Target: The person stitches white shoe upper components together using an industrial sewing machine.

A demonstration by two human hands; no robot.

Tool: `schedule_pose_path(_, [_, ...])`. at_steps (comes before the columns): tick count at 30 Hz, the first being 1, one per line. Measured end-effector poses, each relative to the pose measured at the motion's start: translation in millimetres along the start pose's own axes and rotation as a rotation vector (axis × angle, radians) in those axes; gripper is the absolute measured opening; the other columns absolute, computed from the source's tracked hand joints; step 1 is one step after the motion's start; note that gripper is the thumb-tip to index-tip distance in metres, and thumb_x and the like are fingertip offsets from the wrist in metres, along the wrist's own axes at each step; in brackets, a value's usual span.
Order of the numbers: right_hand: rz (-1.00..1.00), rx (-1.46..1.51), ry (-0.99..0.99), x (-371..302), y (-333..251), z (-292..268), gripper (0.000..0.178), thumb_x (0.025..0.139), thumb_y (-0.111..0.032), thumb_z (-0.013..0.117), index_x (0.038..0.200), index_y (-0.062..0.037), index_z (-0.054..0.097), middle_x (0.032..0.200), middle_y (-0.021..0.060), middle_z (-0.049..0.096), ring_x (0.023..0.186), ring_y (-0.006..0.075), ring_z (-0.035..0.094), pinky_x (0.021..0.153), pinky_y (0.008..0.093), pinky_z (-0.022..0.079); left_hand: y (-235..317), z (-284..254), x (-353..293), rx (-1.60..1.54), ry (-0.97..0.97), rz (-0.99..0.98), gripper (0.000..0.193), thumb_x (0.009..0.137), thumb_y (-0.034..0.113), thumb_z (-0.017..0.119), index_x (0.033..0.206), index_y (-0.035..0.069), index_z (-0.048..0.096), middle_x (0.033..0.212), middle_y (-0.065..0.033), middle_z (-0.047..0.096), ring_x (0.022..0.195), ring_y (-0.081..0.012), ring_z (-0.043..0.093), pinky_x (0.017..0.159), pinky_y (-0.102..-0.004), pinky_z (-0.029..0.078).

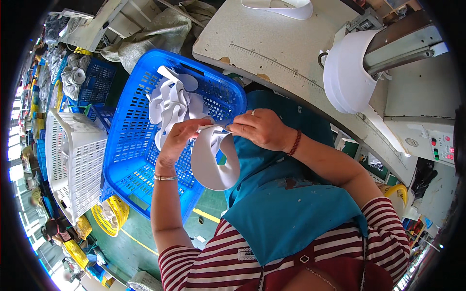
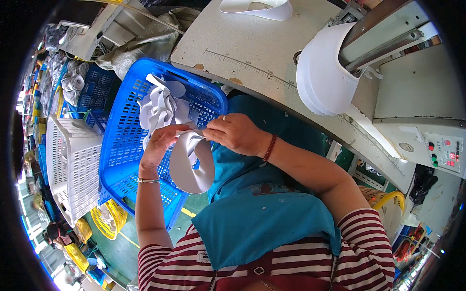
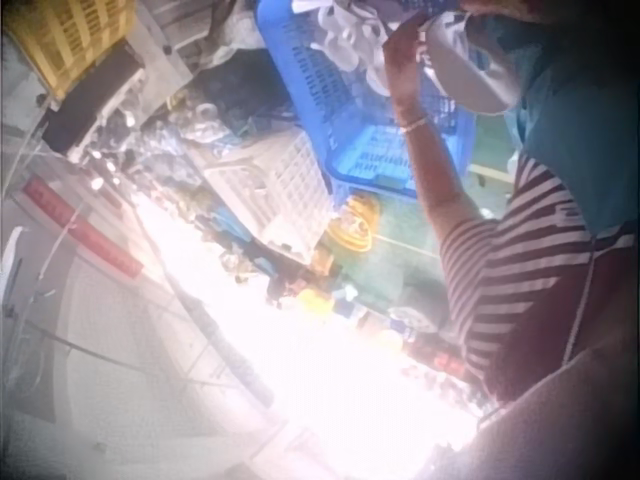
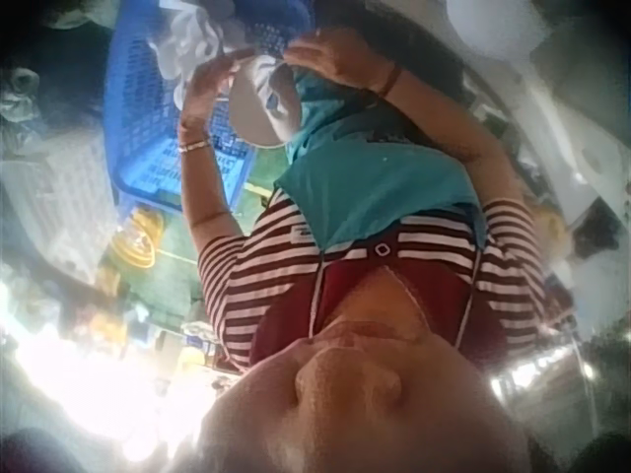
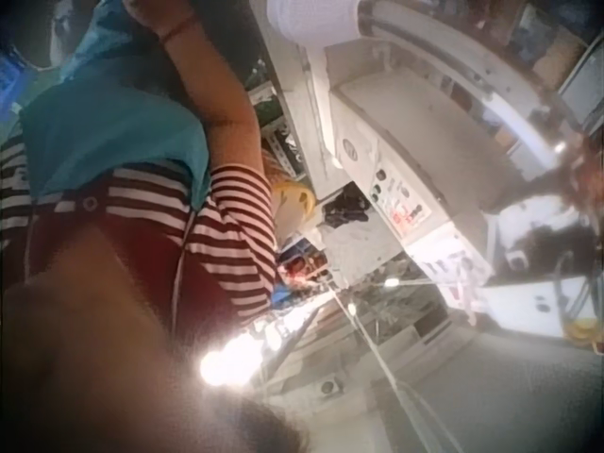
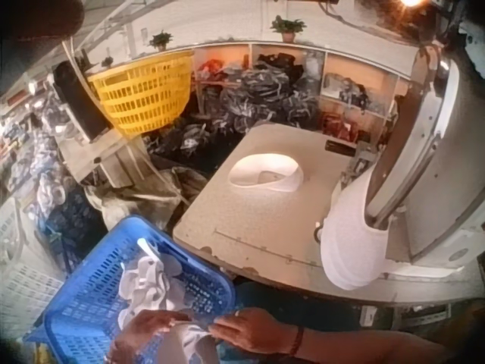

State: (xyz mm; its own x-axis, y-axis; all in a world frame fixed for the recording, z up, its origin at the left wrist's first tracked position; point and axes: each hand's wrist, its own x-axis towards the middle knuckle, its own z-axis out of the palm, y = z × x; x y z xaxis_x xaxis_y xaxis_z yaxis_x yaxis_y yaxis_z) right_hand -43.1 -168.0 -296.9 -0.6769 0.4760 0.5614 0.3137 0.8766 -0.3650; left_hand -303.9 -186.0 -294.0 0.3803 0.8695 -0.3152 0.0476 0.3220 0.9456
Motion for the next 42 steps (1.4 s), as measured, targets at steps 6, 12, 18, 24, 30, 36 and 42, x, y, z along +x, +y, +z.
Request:
schedule_pose_path(6, [0.021,-0.016,-0.044,0,1,-3,0.020,0.073,-0.015,0.067,0.091,-0.0067,0.064,0.085,0.0029,0.059,0.069,0.0162,0.059,0.059,0.0277,0.048,1,2,3,0.019,-0.019,0.101,0.035,0.089,0.028,0.055,0.102,-0.004,0.063,0.094,-0.0086,0.065,0.081,-0.0118,0.060,0.071,-0.0247,0.048])
schedule_pose_path(12, [0.012,-0.001,-0.025,-1,0,-1,0.020,0.073,-0.014,0.067,0.090,-0.0061,0.064,0.081,0.0033,0.058,0.067,0.0172,0.058,0.059,0.0284,0.048,-6,12,13,-0.261,0.131,-0.157,0.021,0.084,0.014,0.063,0.095,-0.003,0.065,0.080,-0.0035,0.065,0.067,-0.0073,0.057,0.059,-0.0201,0.044])
schedule_pose_path(18, [-0.073,-0.070,-0.080,-12,-22,-4,0.018,0.073,-0.014,0.064,0.090,-0.0070,0.064,0.085,0.0050,0.059,0.066,0.0179,0.058,0.058,0.0296,0.049,-39,0,47,0.332,0.619,0.033,0.018,0.084,0.015,0.062,0.086,-0.002,0.068,0.072,-0.0044,0.065,0.064,-0.0065,0.057,0.056,-0.0208,0.044])
schedule_pose_path(24, [0.055,0.000,-0.026,-25,-20,-51,0.015,0.077,-0.014,0.062,0.091,-0.0082,0.062,0.087,0.0056,0.060,0.070,0.0210,0.060,0.058,0.0324,0.049,-43,4,84,0.436,0.431,0.063,0.017,0.082,0.012,0.060,0.091,0.000,0.066,0.077,-0.0091,0.066,0.070,-0.0158,0.060,0.065,-0.0264,0.046])
schedule_pose_path(30, [0.239,0.113,0.167,-11,-14,-81,0.023,0.071,-0.008,0.071,0.091,-0.0066,0.062,0.087,0.0057,0.059,0.071,0.0228,0.059,0.061,0.0315,0.049,-8,39,73,0.944,0.460,0.557,0.027,0.081,0.019,0.062,0.102,0.002,0.063,0.093,-0.0160,0.064,0.085,-0.0259,0.062,0.075,-0.0336,0.048])
schedule_pose_path(36, [0.203,0.049,0.172,-10,-21,-111,0.022,0.071,-0.006,0.070,0.091,-0.0076,0.062,0.090,0.0055,0.058,0.074,0.0229,0.058,0.064,0.0313,0.048,87,90,34,-0.507,-0.070,-0.237,0.049,0.086,0.042,0.046,0.091,-0.004,0.061,0.075,-0.0149,0.064,0.068,-0.0234,0.064,0.068,-0.0301,0.050])
schedule_pose_path(42, [0.267,0.193,0.273,-13,-36,-147,0.038,0.074,-0.017,0.071,0.109,-0.0090,0.056,0.108,0.0056,0.054,0.092,0.0203,0.055,0.069,0.0288,0.046,123,103,29,-0.333,-0.345,0.025,0.024,0.084,0.016,0.061,0.093,-0.007,0.062,0.080,-0.0128,0.066,0.075,-0.0202,0.065,0.069,-0.0289,0.052])
